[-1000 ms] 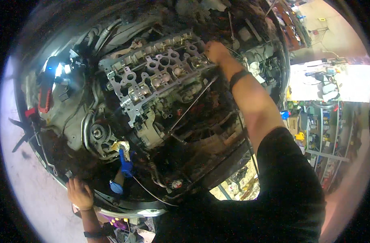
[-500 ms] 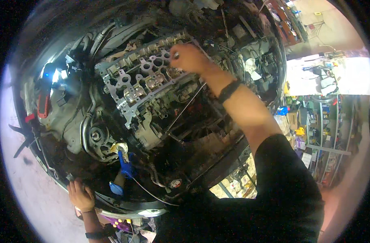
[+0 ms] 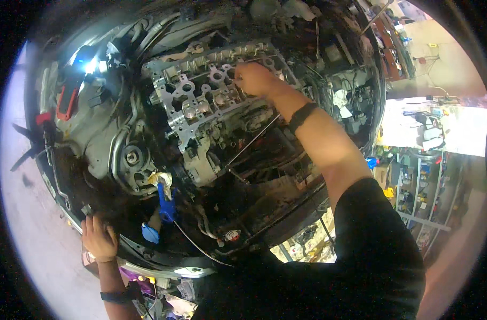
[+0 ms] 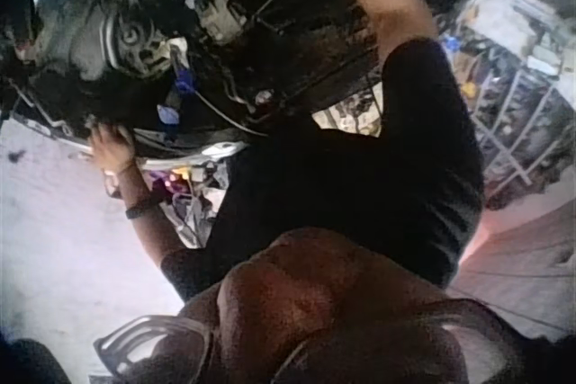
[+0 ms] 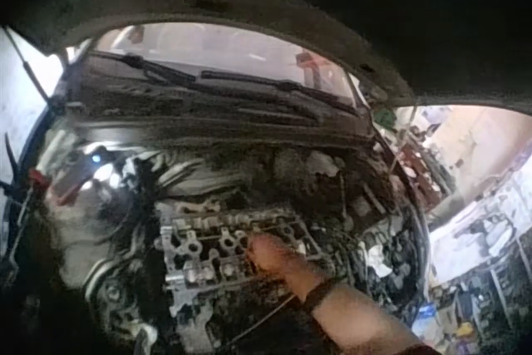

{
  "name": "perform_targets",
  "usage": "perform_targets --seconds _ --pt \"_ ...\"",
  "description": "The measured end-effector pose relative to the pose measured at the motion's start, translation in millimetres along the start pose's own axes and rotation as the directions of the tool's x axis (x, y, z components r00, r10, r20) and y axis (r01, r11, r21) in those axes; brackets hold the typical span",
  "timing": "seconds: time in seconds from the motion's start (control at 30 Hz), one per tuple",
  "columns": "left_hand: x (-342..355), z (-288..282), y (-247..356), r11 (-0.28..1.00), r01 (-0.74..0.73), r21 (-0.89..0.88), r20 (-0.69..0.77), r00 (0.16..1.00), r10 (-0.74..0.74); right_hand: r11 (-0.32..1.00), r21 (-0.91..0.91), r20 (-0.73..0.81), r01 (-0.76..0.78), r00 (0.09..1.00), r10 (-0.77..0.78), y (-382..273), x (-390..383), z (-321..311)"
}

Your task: The recorder is using a torque wrench to tighten bolts on a cylinder head while repairing an automobile engine.

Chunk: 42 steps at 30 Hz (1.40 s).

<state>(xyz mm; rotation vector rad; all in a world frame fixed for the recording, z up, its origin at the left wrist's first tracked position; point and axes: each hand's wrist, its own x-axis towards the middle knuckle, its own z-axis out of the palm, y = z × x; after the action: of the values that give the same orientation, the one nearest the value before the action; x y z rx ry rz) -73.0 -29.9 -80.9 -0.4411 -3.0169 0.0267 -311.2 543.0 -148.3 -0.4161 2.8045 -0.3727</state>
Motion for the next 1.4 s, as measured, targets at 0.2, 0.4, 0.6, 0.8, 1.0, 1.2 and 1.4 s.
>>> perform_targets --seconds 0.2,0.4,0.6,0.8,1.0,1.2,1.4 --pt "0.2 -1.2 0.8 1.0 -0.012 0.006 -0.029 0.999 0.012 0.964 -0.164 -0.191 -0.21 0.965 0.178 -7.0 3.4 29.2" --pt "-0.6 -0.8 -0.2 1.0 0.006 -0.007 -0.004 1.0 -0.006 0.999 -0.029 0.043 -0.043 0.998 0.044 -8.2 2.0 2.0" --pt "3.1 -4.5 2.8 0.999 0.022 -0.031 -0.001 1.0 -0.023 0.994 -0.109 0.19 0.028 0.982 -0.007 -9.9 3.6 -6.3" --pt "1.1 -3.6 0.5 0.999 0.027 -0.023 0.015 1.0 -0.027 0.968 -0.179 0.139 -0.175 0.97 0.201 -27.3 2.6 -6.9" --pt "5.5 -1.7 1.3 0.999 -0.042 -0.023 -0.075 0.996 0.04 0.969 -0.167 0.006 -0.18 0.983 0.184 -28.8 -18.4 -19.3" --pt "-1.4 -14.3 12.0 0.905 0.169 -0.391 -0.006 0.983 -0.186 0.835 0.535 0.065 -0.132 0.991 0.116 -158.8 -94.7 -27.0" --pt "76.2 -66.6 179.9 0.149 0.108 -0.983 0.069 0.966 -0.248 -0.323 0.846 0.334 -0.423 0.894 -0.298 -281.0 -159.0 33.8"
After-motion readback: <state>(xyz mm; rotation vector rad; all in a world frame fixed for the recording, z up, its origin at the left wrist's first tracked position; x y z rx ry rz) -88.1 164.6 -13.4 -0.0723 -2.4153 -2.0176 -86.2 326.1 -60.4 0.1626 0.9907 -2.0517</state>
